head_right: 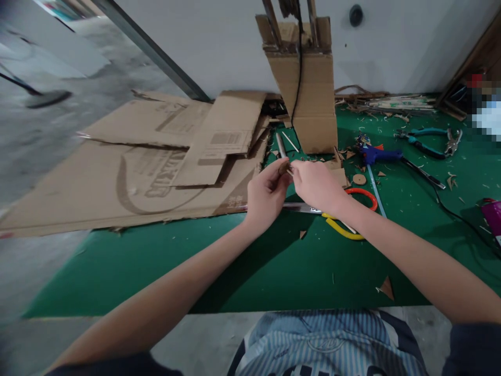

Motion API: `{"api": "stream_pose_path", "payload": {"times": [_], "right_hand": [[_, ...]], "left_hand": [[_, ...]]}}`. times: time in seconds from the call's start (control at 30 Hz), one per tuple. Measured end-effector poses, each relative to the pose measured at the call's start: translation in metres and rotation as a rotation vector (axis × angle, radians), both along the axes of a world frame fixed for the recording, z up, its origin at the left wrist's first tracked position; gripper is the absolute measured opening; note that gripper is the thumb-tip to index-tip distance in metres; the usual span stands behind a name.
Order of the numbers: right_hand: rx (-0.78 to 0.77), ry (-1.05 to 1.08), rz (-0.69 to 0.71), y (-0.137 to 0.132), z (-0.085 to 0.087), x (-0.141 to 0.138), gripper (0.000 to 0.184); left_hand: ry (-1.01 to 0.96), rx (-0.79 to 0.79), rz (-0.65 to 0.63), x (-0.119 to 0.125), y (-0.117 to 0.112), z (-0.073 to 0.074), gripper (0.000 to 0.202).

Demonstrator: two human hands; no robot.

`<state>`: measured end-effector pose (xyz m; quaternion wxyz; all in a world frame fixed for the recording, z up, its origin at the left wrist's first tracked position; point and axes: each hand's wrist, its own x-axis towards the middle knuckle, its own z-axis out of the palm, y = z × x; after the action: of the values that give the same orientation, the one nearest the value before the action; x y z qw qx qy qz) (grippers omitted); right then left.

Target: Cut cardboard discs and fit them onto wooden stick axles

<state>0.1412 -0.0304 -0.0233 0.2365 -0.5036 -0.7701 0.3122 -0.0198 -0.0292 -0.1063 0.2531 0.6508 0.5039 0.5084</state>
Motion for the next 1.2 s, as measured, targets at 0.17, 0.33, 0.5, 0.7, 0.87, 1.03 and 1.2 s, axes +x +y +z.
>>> {"api": "stream_pose_path", "payload": {"times": [0.17, 0.33, 0.5, 0.7, 0.87, 1.03, 1.2], "right_hand": [[0.11, -0.284, 0.013, -0.006, 0.002, -0.001, 0.038], [0.197, -0.43, 0.023, -0.005, 0.002, 0.003, 0.045], [0.209, -0.331, 0.157, 0.002, 0.003, 0.018, 0.042], [-0.011, -0.116, 0.16, 0.004, 0.015, 0.022, 0.037], [-0.225, -0.031, 0.084, 0.005, 0.024, 0.022, 0.036], [0.225, -0.485, 0.24, 0.001, 0.015, 0.028, 0.036], [0.421, -0.642, 0.251, -0.001, 0.01, 0.03, 0.041]], "left_hand": [[-0.087, -0.008, -0.05, -0.001, 0.003, 0.0, 0.036], [-0.248, -0.056, -0.234, -0.007, 0.006, 0.008, 0.055], [-0.271, -0.198, -0.429, -0.024, 0.015, 0.026, 0.047], [-0.184, -0.241, -0.458, -0.032, 0.02, 0.04, 0.028], [-0.184, -0.28, -0.488, -0.032, 0.021, 0.038, 0.03], [-0.197, -0.308, -0.485, -0.034, 0.023, 0.035, 0.031], [-0.256, -0.342, -0.449, -0.036, 0.027, 0.027, 0.04]]}}
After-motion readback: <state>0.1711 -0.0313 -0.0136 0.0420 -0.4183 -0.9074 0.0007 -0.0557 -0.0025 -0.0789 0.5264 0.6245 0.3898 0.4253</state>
